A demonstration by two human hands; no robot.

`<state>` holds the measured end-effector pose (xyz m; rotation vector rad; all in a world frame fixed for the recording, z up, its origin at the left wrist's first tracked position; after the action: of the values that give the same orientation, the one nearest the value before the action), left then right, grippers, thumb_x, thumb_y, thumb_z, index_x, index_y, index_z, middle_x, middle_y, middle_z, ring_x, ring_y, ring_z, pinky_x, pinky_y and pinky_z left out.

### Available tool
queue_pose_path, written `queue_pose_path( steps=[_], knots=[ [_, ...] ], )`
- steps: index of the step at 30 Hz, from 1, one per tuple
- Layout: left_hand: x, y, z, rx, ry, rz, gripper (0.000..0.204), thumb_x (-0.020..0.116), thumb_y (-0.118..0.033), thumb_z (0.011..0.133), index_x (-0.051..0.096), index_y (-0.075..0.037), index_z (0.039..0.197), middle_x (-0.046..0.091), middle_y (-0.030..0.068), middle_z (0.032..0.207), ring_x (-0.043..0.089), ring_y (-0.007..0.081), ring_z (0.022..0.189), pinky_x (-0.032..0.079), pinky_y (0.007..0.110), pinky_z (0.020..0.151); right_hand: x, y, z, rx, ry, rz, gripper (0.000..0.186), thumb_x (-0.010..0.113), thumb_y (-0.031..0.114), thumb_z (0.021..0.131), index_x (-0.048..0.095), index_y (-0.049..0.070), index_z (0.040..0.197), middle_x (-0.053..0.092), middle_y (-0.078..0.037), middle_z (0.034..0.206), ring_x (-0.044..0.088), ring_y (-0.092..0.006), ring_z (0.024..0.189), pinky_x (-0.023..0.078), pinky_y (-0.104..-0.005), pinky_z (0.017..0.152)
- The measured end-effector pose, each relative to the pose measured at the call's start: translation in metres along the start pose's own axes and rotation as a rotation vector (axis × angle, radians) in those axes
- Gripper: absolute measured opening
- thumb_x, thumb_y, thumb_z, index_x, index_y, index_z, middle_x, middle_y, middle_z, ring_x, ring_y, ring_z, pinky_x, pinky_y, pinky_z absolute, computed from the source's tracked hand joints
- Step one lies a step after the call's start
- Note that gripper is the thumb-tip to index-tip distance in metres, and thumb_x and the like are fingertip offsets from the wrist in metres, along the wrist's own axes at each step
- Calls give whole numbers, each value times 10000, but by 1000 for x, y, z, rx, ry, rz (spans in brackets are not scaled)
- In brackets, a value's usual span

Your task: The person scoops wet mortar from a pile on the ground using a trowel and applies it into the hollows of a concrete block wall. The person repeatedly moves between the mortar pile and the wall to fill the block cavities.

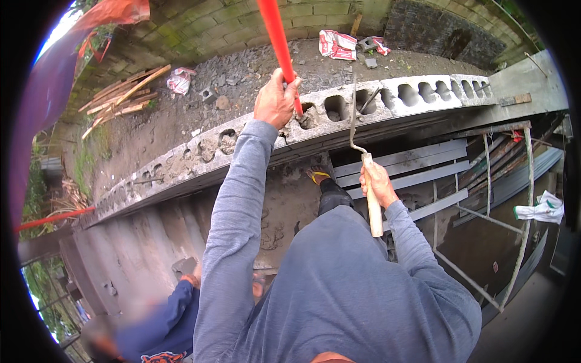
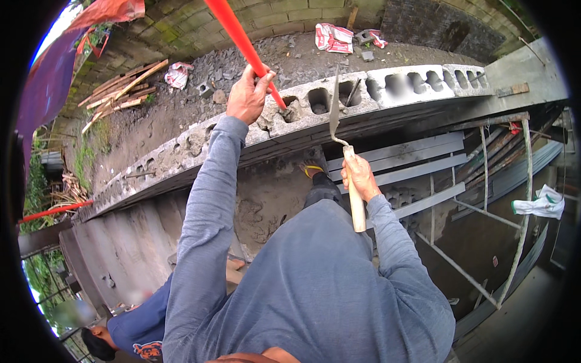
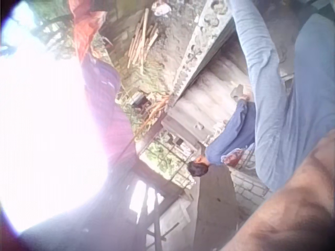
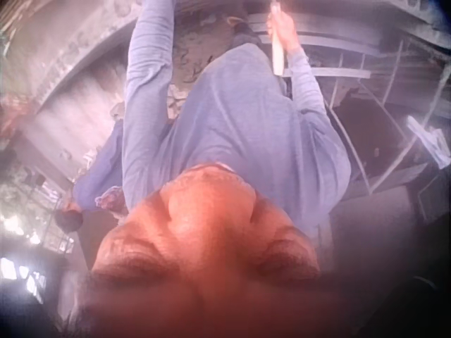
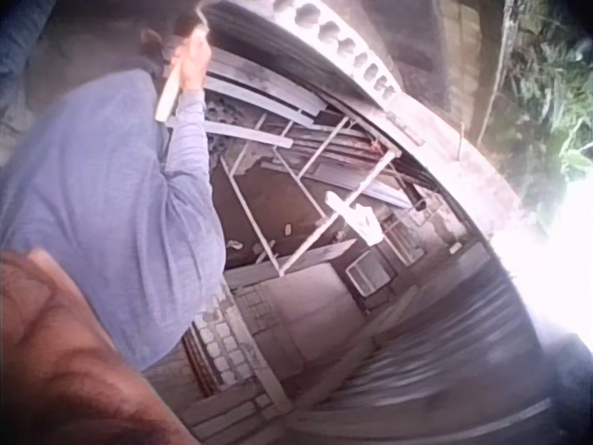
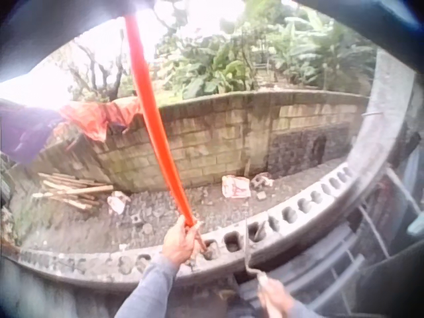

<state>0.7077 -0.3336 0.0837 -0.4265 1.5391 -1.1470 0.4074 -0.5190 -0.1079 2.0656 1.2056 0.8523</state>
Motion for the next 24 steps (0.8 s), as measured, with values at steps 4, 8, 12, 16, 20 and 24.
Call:
queue_pose_path(
  steps=[4, 8, 12, 16, 20, 24],
  knots=[
    [6, -14, -16, 37, -11, 65, 230, 658, -256, 1035, 613, -65, 1155, 739, 99, 930, 733, 198, 809, 571, 367, 769, 12, 19, -1, -53, -13, -70, 472, 575, 537, 1045, 554, 79, 932, 561, -11, 690, 531, -108, 506, 462, -266, 460],
    [21, -20, -27, -26, 91, -123, 261, 674, -294, 1024, 623, -73, 1153, 727, 117, 882, 738, 231, 810, 561, 383, 756, 5, 26, 3, -56, -15, -168, 468, 568, 531, 1049, 544, 77, 938, 551, -13, 681, 527, -108, 497, 465, -272, 461],
    [20, -29, 3, 54, 75, 14, 286, 662, -320, 1026, 614, -70, 1155, 724, 121, 842, 740, 263, 783, 560, 401, 745, 6, 27, 13, -60, -29, -200, 469, 544, 540, 1057, 534, 85, 946, 562, -16, 684, 534, -106, 494, 464, -269, 463],
    [31, -24, 16, 51, 96, 45, 276, 647, -325, 1033, 621, -86, 1169, 741, 118, 888, 750, 254, 818, 569, 408, 756, 16, 38, 25, -77, -2, -164, 465, 531, 540, 1062, 539, 89, 950, 561, -19, 685, 533, -101, 499, 474, -269, 470],
    [-1, -2, 15, 53, -46, 99, 269, 635, -334, 1039, 609, -101, 1172, 750, 116, 906, 756, 272, 822, 572, 419, 758, 21, 56, 23, -93, 8, -207, 460, 527, 528, 1066, 545, 81, 958, 562, -23, 680, 536, -110, 490, 470, -271, 471],
    [23, -24, 13, 97, 13, 212, 271, 630, -369, 1035, 609, -120, 1141, 756, 146, 932, 749, 354, 861, 566, 483, 762, 21, 57, 21, -105, 54, -228, 461, 524, 524, 1067, 546, 78, 949, 563, -23, 679, 538, -107, 490, 475, -274, 471]
  ],
)
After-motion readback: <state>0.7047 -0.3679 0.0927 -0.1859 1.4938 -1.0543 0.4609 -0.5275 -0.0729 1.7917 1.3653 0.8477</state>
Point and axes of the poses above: each hand's wrist, its own z-axis towards the middle knuckle, its own x-axis out of the palm, y = z × x, the point moved 9 cm from there along z, towards the middle knuckle
